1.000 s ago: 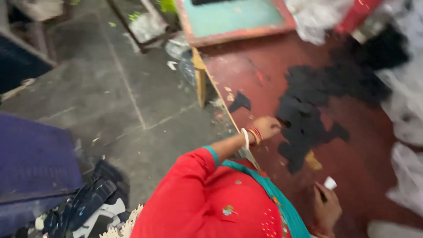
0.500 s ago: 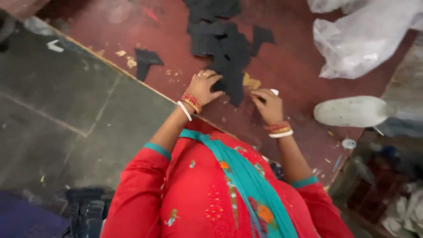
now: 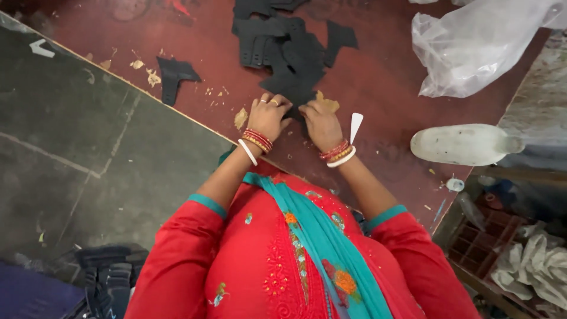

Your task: The person sorts and stacks black fabric pieces on a reddish-brown table. They pick up pieces from a pile, align them, and place them into a neat stack, occasionally moving a white plastic object aside to clear the workspace.

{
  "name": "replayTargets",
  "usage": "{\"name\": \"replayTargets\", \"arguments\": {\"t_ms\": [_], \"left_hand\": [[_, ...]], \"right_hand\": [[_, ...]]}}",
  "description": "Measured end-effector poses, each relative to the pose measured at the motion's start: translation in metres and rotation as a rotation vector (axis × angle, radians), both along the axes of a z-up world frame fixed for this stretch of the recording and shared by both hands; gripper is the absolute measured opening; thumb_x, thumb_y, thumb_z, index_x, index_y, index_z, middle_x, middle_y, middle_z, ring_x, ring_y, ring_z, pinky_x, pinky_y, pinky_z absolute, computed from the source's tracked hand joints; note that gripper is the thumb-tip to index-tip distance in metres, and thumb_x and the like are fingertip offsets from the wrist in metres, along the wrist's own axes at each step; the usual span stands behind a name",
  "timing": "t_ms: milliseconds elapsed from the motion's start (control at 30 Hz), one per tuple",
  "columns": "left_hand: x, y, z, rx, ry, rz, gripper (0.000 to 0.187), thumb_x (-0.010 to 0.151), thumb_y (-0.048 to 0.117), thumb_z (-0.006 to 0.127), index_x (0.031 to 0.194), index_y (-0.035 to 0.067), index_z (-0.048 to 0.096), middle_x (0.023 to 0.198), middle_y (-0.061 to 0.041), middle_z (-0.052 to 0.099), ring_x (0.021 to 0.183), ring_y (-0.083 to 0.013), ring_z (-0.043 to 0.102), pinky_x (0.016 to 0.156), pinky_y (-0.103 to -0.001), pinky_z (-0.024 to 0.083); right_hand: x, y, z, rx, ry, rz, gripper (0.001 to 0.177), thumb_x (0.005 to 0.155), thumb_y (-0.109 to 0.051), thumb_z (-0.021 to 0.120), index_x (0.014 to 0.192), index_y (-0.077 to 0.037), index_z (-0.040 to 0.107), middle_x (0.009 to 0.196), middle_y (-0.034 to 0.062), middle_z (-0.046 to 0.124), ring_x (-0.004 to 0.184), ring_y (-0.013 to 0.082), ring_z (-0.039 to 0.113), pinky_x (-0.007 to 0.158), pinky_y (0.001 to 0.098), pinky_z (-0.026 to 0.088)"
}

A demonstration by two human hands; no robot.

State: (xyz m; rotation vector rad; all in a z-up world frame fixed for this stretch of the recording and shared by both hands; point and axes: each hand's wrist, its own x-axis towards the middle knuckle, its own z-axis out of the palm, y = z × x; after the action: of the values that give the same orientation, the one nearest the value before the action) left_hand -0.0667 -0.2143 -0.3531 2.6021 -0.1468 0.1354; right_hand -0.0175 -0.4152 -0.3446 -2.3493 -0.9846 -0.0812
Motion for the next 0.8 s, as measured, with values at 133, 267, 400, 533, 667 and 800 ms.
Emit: {"name": "replayTargets", "arguments": {"t_ms": [133,267,400,533,667,800], "left_hand": [[-0.006,0.0,0.005,0.047,-0.116,-0.01,0.037,0.082,0.032,0.077,0.114,0.014,0.077,0.117,0.0,0.067,0.114,-0.0279,0.057,0.092,-0.046,0.045],[-0.031,0.02,0.026,0.126,-0.263,0.091,0.042,0.088,0.038,0.074,0.121,0.013,0.076,0.116,-0.005,0.066,0.112,-0.027,0.057,0.092,-0.047,0.043],[-0.05,0.114,0.005,0.121,-0.091,0.511,0.04,0.092,0.045,0.076,0.119,0.015,0.075,0.118,-0.006,0.066,0.114,-0.0294,0.058,0.096,-0.05,0.044],[-0.058,0.178,-0.035,0.298,-0.218,0.742,0.044,0.094,0.044,0.077,0.122,0.011,0.073,0.125,-0.012,0.063,0.118,-0.0359,0.055,0.095,-0.052,0.043],[-0.048,0.133,0.036,0.204,-0.327,0.692,0.057,0.085,0.043,0.079,0.129,0.008,0.069,0.13,-0.016,0.061,0.119,-0.0382,0.053,0.097,-0.053,0.041],[-0.02,0.05,0.017,-0.003,-0.205,0.185,0.051,0.09,0.039,0.081,0.131,0.011,0.068,0.131,-0.01,0.063,0.125,-0.0336,0.054,0.107,-0.051,0.043]], "right_hand": [[-0.028,-0.017,0.011,0.016,0.038,0.004,0.02,0.093,-0.005,0.066,0.112,-0.006,0.072,0.111,0.0132,0.068,0.104,0.0352,0.067,0.089,0.0424,0.054],[-0.041,-0.041,0.029,0.098,0.061,-0.108,0.017,0.096,-0.011,0.07,0.112,-0.009,0.075,0.11,0.0131,0.071,0.101,0.0341,0.07,0.086,0.0418,0.056],[-0.038,-0.056,0.045,0.141,0.088,-0.169,0.017,0.096,-0.011,0.071,0.111,-0.007,0.076,0.108,0.0132,0.072,0.098,0.0325,0.071,0.085,0.0402,0.057],[-0.04,-0.063,0.037,0.156,0.115,-0.249,0.016,0.095,-0.01,0.074,0.11,-0.007,0.077,0.105,0.0135,0.072,0.092,0.0289,0.072,0.079,0.0358,0.057],[-0.031,-0.055,0.035,0.169,0.185,-0.257,0.016,0.094,-0.01,0.074,0.11,-0.008,0.078,0.104,0.0124,0.073,0.091,0.0275,0.073,0.079,0.035,0.057],[-0.02,-0.038,0.025,0.187,0.16,-0.209,0.015,0.095,-0.01,0.073,0.11,-0.007,0.077,0.107,0.0132,0.073,0.097,0.0296,0.072,0.082,0.0359,0.057]]}}
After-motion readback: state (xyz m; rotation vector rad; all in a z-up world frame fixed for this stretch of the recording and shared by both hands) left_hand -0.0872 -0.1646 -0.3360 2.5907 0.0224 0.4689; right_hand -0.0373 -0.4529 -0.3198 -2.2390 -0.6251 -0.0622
